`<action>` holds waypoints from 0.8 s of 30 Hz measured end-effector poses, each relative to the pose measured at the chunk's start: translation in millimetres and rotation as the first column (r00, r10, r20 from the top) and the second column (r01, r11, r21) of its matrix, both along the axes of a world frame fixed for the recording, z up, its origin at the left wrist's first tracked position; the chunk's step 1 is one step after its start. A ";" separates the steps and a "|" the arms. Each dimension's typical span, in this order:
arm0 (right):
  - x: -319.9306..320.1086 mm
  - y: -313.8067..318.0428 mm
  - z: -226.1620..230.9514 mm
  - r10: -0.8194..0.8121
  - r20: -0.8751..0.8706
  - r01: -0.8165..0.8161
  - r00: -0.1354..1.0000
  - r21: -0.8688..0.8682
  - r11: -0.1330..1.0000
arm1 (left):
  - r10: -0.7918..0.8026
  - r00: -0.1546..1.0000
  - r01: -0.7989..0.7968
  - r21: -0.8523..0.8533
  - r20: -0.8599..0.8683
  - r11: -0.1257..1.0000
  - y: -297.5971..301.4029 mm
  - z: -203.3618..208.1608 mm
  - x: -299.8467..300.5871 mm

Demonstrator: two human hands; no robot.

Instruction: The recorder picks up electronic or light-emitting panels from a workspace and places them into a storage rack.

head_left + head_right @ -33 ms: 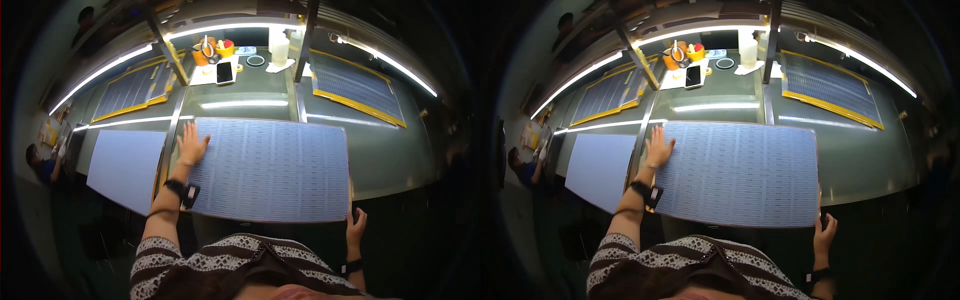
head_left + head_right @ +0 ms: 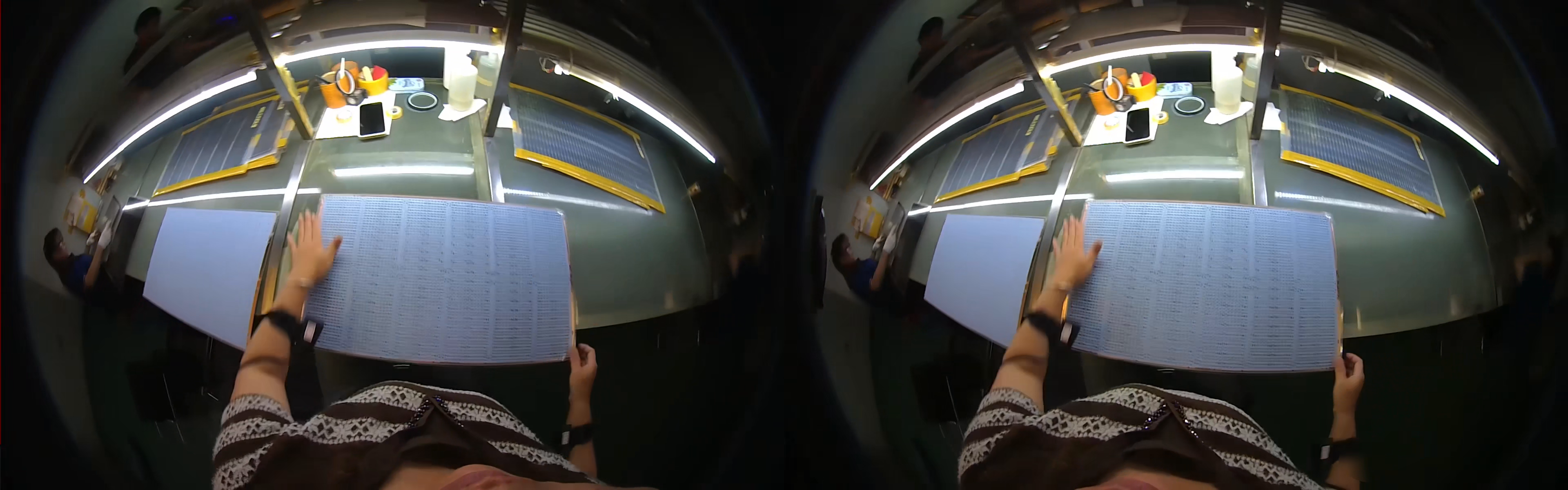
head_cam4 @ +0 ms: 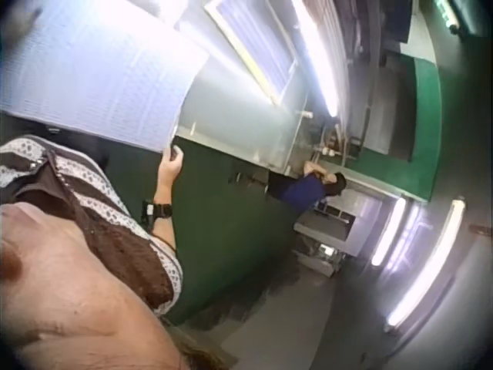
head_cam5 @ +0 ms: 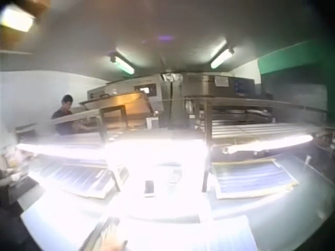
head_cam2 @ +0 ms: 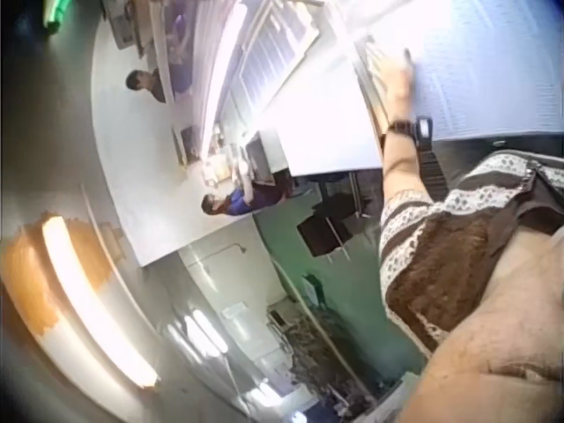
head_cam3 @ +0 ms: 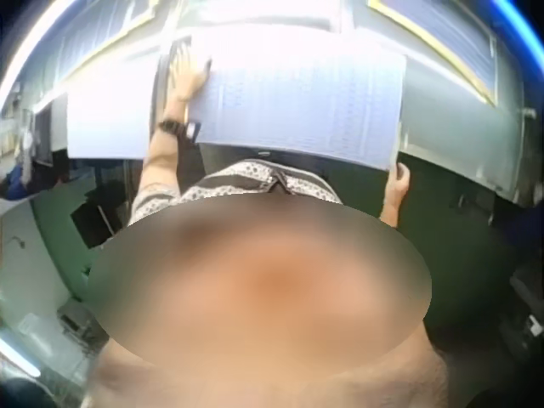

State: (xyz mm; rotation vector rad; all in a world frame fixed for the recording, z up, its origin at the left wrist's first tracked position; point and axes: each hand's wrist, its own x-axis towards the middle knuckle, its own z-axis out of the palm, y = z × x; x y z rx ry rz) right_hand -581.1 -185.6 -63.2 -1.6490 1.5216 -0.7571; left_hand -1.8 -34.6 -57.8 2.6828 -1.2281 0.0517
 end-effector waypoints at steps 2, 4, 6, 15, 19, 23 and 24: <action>12.1 -10.8 19.7 -0.279 0.564 -0.099 0.777 0.546 0.832 | -0.085 0.996 0.085 0.014 0.036 0.996 80.3 -0.3 -38.5; 19.3 -27.3 24.5 -0.271 0.595 -0.169 0.756 0.578 0.798 | -0.058 0.998 0.059 -0.035 0.029 0.998 143.2 6.0 -91.2; 20.8 -38.7 30.8 -0.259 0.627 -0.243 0.735 0.600 0.762 | 0.096 0.987 -0.057 -0.273 0.132 0.960 188.4 4.6 -126.2; 40.8 -16.9 126.4 0.429 0.628 -0.676 0.649 0.218 0.703 | -0.275 0.280 -0.785 -0.385 -0.920 0.485 214.7 24.6 -98.1; 62.6 -7.4 145.5 0.427 0.673 -0.551 0.604 -0.036 0.834 | -0.359 0.560 -0.573 -0.662 -0.747 0.483 199.6 106.6 -28.2; 131.8 -48.5 149.6 0.416 0.537 -0.350 0.734 -0.225 0.909 | -0.672 0.591 -0.418 -0.882 -0.447 0.219 171.7 249.1 0.9; 151.4 -71.5 154.5 0.449 0.663 -0.392 0.599 -0.246 0.887 | -0.626 0.683 -0.323 -0.924 -0.377 0.204 172.5 261.9 6.3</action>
